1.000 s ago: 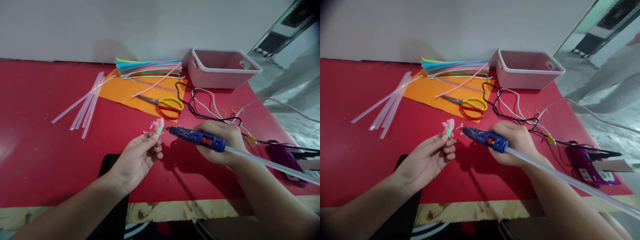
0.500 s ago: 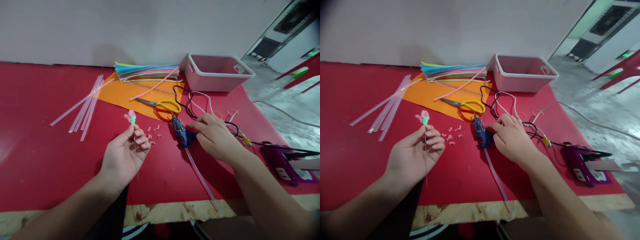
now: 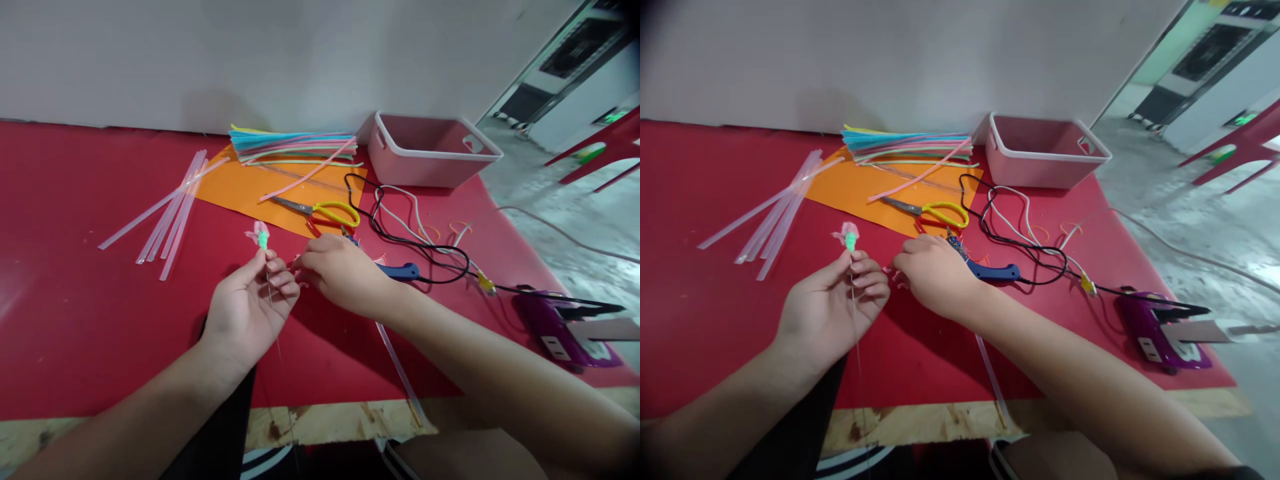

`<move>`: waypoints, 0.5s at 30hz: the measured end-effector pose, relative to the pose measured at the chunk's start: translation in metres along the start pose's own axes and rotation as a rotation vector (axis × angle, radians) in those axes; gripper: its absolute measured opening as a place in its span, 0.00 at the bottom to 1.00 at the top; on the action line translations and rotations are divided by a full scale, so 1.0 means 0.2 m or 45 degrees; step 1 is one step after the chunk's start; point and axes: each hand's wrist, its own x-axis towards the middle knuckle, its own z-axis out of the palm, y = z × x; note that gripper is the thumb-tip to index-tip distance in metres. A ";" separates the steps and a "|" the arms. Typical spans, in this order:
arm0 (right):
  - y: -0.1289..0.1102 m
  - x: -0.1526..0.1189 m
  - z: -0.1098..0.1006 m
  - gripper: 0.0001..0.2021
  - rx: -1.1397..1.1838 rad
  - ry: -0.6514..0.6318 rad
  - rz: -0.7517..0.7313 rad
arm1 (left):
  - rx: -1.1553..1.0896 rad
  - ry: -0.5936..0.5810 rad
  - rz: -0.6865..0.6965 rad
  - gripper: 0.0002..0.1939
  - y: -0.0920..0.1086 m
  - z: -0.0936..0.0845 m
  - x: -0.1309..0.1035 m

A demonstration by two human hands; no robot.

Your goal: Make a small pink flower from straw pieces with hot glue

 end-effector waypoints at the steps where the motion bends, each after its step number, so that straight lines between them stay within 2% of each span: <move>1: 0.00 0.02 0.01 0.08 0.014 -0.019 -0.009 | -0.005 -0.002 -0.003 0.09 0.00 0.00 0.00; 4: 0.01 0.05 0.03 0.07 0.066 -0.051 -0.034 | -0.021 -0.026 0.008 0.10 0.01 0.00 -0.01; 8: 0.02 0.04 0.03 0.07 0.138 0.014 -0.013 | -0.022 -0.071 -0.009 0.11 0.02 0.01 -0.02; 12: 0.01 -0.01 0.00 0.08 0.320 0.144 0.067 | 0.033 -0.020 -0.079 0.12 0.01 0.02 -0.02; 15: 0.00 -0.07 -0.04 0.07 0.455 0.344 0.084 | 0.215 0.046 -0.134 0.13 -0.01 0.02 -0.02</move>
